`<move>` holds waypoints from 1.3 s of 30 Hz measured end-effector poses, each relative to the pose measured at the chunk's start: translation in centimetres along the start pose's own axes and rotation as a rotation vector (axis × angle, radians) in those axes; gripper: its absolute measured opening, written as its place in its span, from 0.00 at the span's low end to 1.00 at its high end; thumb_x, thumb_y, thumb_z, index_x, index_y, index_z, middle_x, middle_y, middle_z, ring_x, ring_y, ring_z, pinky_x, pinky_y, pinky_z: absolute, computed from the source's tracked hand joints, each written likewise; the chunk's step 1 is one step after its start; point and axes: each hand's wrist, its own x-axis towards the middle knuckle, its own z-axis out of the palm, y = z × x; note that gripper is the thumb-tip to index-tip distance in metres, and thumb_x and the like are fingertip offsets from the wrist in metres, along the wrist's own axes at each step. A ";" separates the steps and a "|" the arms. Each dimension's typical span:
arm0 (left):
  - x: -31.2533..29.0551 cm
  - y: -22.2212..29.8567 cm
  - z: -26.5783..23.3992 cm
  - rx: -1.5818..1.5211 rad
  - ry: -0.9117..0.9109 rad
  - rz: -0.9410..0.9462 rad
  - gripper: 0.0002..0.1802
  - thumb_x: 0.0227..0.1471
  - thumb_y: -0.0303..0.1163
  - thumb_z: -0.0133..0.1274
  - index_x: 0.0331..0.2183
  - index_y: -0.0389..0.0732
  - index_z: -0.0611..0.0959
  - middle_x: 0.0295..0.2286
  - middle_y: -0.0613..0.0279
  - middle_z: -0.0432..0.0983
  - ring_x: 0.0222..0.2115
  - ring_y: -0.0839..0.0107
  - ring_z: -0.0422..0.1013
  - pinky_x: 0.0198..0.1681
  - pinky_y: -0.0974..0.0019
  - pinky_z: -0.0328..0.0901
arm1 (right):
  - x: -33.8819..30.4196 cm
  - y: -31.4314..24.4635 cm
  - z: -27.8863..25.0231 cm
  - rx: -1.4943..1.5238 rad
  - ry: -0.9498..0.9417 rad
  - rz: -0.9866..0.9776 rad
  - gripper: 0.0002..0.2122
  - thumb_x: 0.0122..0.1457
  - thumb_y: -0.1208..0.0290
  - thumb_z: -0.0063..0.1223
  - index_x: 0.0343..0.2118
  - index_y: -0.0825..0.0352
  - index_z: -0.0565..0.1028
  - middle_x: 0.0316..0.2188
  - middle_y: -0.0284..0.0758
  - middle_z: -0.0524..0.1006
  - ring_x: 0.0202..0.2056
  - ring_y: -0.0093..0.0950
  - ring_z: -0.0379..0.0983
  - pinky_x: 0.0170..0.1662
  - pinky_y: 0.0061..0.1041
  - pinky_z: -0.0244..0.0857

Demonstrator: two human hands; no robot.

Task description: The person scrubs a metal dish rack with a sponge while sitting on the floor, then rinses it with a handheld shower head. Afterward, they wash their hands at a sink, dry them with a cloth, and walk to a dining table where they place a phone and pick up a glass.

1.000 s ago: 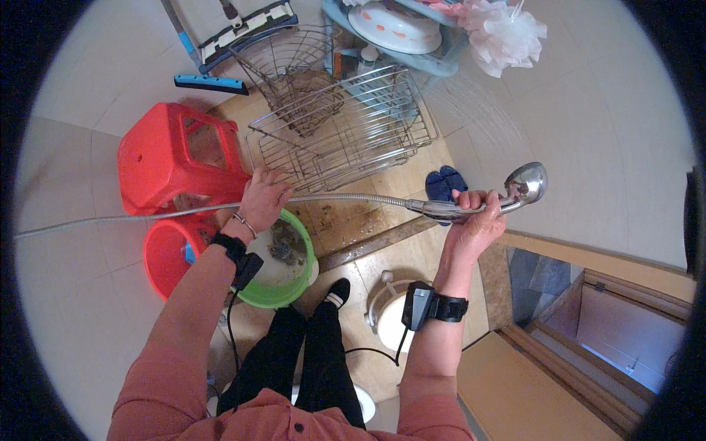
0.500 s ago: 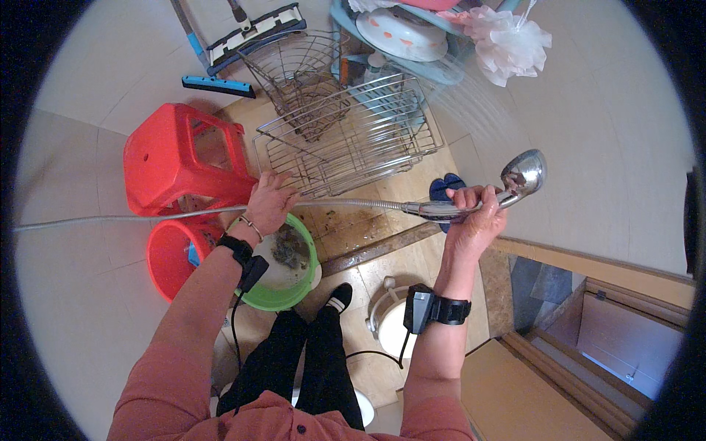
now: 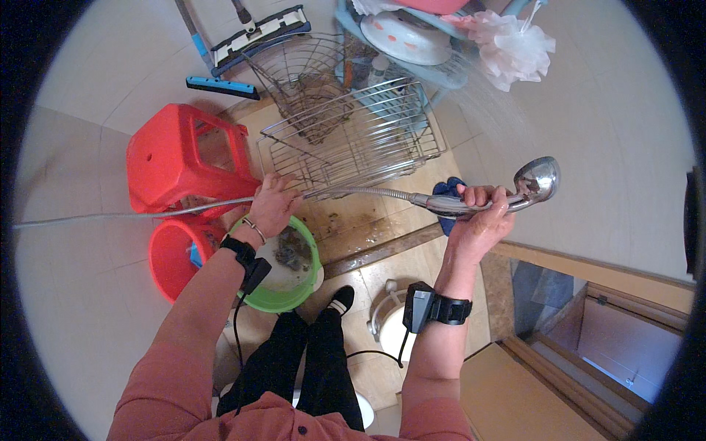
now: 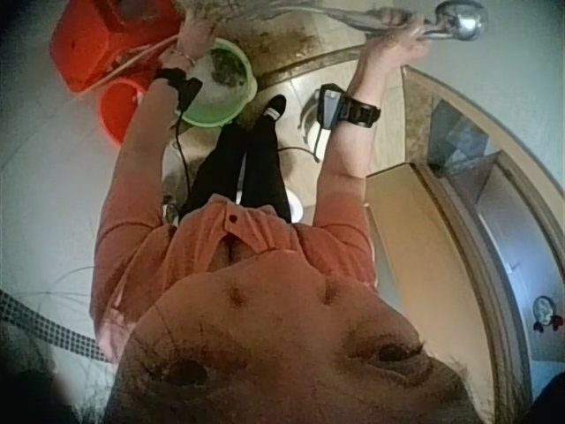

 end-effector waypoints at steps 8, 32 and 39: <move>0.0 -0.1 0.0 -0.001 -0.006 0.008 0.12 0.50 0.39 0.47 0.33 0.46 0.81 0.48 0.64 0.65 0.50 0.55 0.55 0.49 0.53 0.59 | 0.3 0.6 -1.3 -0.072 0.019 0.074 0.11 0.57 0.69 0.44 0.22 0.65 0.60 0.16 0.29 0.59 0.19 0.21 0.57 0.31 0.32 0.68; 0.8 0.3 0.6 0.024 -0.079 -0.047 0.14 0.52 0.39 0.44 0.37 0.45 0.79 0.49 0.60 0.65 0.51 0.54 0.55 0.53 0.53 0.54 | -4.5 7.6 -16.3 -0.277 0.446 0.340 0.06 0.56 0.72 0.45 0.26 0.66 0.62 0.15 0.31 0.64 0.16 0.23 0.62 0.29 0.32 0.70; 1.8 -0.8 0.8 0.095 -0.087 0.011 0.14 0.52 0.37 0.43 0.38 0.44 0.79 0.48 0.59 0.67 0.51 0.56 0.56 0.56 0.55 0.49 | -5.1 8.8 -19.1 -0.332 0.611 0.354 0.08 0.54 0.70 0.47 0.30 0.68 0.63 0.16 0.34 0.66 0.17 0.25 0.65 0.27 0.37 0.72</move>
